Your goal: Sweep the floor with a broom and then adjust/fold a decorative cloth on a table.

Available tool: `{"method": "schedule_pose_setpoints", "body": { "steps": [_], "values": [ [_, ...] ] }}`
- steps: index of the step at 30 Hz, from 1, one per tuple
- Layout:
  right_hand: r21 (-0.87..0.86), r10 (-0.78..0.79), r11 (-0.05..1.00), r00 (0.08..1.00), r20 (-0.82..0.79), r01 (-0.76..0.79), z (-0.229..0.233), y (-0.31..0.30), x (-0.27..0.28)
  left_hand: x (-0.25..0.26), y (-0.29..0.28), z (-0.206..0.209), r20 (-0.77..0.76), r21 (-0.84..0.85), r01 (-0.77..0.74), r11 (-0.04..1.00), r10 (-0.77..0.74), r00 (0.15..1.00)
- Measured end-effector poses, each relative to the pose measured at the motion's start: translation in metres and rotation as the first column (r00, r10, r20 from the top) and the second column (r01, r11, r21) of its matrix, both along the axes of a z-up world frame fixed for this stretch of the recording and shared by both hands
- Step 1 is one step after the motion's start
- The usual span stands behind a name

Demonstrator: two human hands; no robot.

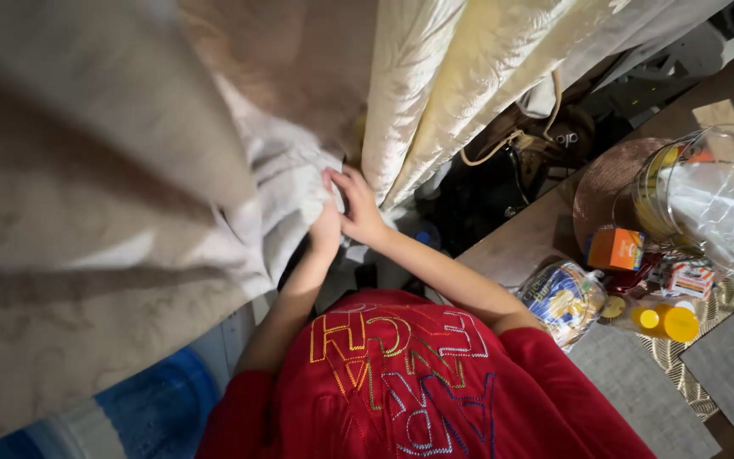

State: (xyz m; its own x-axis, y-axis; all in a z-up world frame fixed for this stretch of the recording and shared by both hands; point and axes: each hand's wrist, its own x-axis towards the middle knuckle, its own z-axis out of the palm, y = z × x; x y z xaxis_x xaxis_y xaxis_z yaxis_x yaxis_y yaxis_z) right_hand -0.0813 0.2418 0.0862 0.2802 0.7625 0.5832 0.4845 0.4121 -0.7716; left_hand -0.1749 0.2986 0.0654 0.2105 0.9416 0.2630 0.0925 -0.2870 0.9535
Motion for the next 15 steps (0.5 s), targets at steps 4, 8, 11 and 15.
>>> {"method": "schedule_pose_setpoints", "body": {
  "steps": [4, 8, 11, 15],
  "values": [
    [-0.202, 0.065, 0.979, 0.982, 0.179, -0.028, -0.011, -0.024, 0.03, 0.004, -0.009, -0.082, -0.251, 0.214, 0.041, 0.976, 0.014, 0.968],
    [-0.214, 0.004, 0.976, 0.978, 0.209, 0.042, -0.041, -0.059, 0.056, 0.002, -0.013, -0.117, -0.638, 0.413, 0.211, 0.886, 0.116, 0.761],
    [-0.048, -0.32, 0.944, 0.939, 0.128, 0.328, -0.088, -0.075, 0.081, 0.015, -0.023, -0.076, -0.752, 0.501, 0.277, 0.82, 0.254, 0.609],
    [0.151, -0.654, 0.749, 0.757, 0.008, 0.646, -0.07, -0.07, 0.1, 0.016, -0.035, -0.01, -0.774, 0.547, 0.32, 0.774, 0.322, 0.545]
  ]
}}
